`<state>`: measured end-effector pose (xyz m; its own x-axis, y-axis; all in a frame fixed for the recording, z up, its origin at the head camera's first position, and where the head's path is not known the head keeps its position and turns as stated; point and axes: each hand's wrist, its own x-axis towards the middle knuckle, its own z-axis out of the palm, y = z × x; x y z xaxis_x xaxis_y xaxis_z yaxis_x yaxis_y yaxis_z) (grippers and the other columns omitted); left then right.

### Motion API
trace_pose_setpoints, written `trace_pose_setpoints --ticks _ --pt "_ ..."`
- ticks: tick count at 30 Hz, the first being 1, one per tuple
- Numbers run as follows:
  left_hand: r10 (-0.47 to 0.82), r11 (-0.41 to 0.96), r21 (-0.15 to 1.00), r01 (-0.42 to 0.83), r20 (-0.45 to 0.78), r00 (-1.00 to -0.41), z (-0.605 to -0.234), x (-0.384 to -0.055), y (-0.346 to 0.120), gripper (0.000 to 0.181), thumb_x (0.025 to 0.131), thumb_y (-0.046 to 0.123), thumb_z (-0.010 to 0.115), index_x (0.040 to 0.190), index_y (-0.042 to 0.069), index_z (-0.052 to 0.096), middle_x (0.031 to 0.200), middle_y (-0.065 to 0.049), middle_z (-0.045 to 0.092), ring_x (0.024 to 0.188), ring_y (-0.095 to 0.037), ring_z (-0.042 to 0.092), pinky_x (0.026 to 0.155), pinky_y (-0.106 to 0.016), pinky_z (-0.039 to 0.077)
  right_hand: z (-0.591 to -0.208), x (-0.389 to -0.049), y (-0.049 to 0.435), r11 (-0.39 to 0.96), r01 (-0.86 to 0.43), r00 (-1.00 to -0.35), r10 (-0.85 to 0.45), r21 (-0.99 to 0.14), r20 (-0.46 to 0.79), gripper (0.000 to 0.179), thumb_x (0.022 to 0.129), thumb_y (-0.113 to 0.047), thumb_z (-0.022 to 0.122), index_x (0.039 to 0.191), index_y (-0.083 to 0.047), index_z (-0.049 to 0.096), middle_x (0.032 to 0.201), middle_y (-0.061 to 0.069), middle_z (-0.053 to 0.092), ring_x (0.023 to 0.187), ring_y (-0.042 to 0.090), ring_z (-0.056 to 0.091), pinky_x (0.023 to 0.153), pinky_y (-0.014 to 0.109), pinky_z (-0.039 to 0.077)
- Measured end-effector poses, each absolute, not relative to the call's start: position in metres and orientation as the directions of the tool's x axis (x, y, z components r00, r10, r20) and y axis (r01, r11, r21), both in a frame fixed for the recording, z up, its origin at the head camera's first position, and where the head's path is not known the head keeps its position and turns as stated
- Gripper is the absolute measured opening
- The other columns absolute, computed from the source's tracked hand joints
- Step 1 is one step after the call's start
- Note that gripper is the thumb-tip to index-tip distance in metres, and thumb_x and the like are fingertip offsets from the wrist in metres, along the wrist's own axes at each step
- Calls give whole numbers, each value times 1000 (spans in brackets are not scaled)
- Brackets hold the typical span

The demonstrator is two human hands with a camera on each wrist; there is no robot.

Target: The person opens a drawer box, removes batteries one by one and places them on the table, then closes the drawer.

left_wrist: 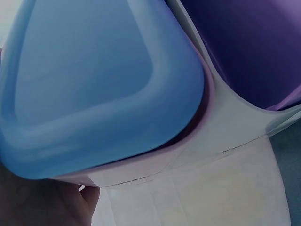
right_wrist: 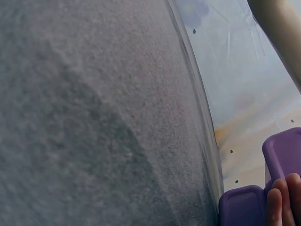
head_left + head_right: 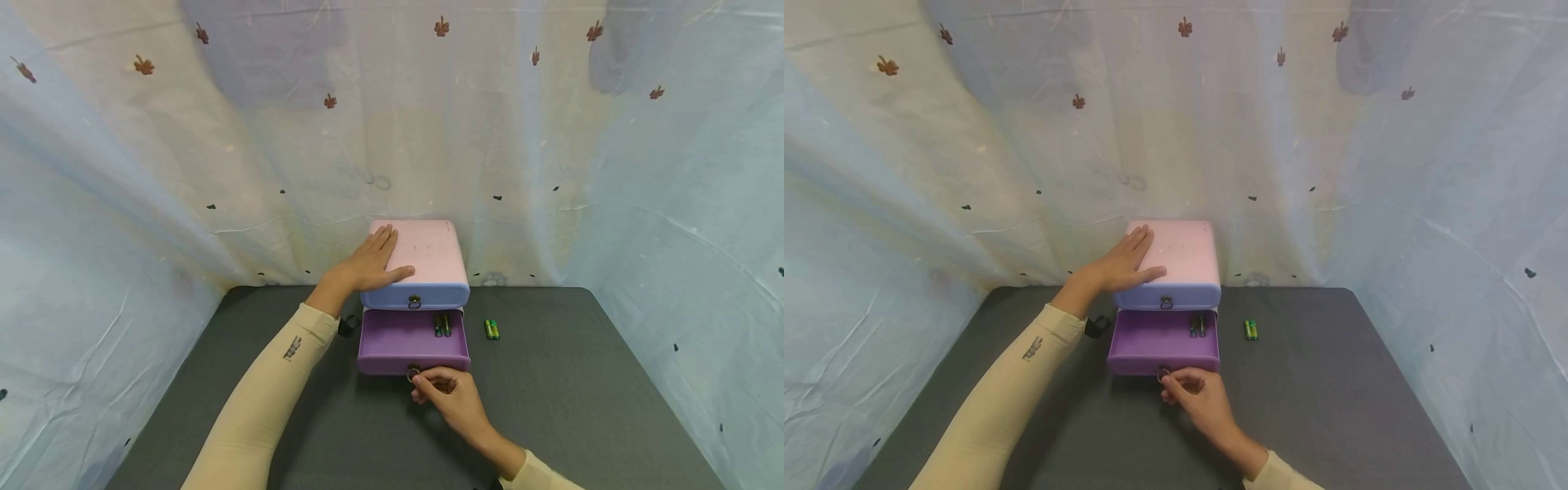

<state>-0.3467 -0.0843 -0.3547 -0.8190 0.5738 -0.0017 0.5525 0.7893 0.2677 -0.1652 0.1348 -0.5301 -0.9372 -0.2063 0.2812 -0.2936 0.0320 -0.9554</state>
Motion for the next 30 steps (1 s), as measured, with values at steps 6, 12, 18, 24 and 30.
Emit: trace_pose_setpoints --ticks 6,12,18,24,30 --pt "574 789 269 552 -4 -819 -354 -347 -84 101 108 65 41 170 -2 -4 179 -19 -10 166 -28 -11 135 -41 -6 -531 -161 136 18 -288 -937 -213 -957 278 11 101 -8 76 104 2 81 84 17 80 73 28 79 70 42 67" --pt "577 785 275 556 5 -817 -351 -344 -84 101 109 63 44 170 -3 -1 179 -20 -7 167 -30 -9 135 -43 -3 -532 -157 138 0 -282 -936 -219 -960 275 11 100 -6 76 103 3 81 83 19 79 72 27 80 70 43 67" --pt "574 790 265 553 -2 -819 -350 -343 -85 100 109 63 42 170 -2 -2 179 -19 -8 167 -29 -9 135 -43 -4 -532 -153 139 -4 -257 -941 -226 -966 251 11 100 -7 77 101 2 81 83 18 80 72 25 79 70 43 67" --pt "573 793 258 552 -7 -819 -351 -343 -84 100 109 64 40 170 -2 -3 179 -19 -8 166 -29 -10 135 -42 -4 -532 -148 140 2 -252 -941 -234 -968 244 10 100 -7 77 100 1 81 82 15 80 72 26 79 69 43 67" --pt "571 792 262 551 0 -821 -352 -343 -83 101 108 66 42 170 -2 -2 179 -18 -8 167 -28 -9 135 -42 -4 -533 -142 141 -8 -243 -942 -236 -970 238 9 100 -7 76 100 1 81 83 15 80 72 27 79 70 44 67"
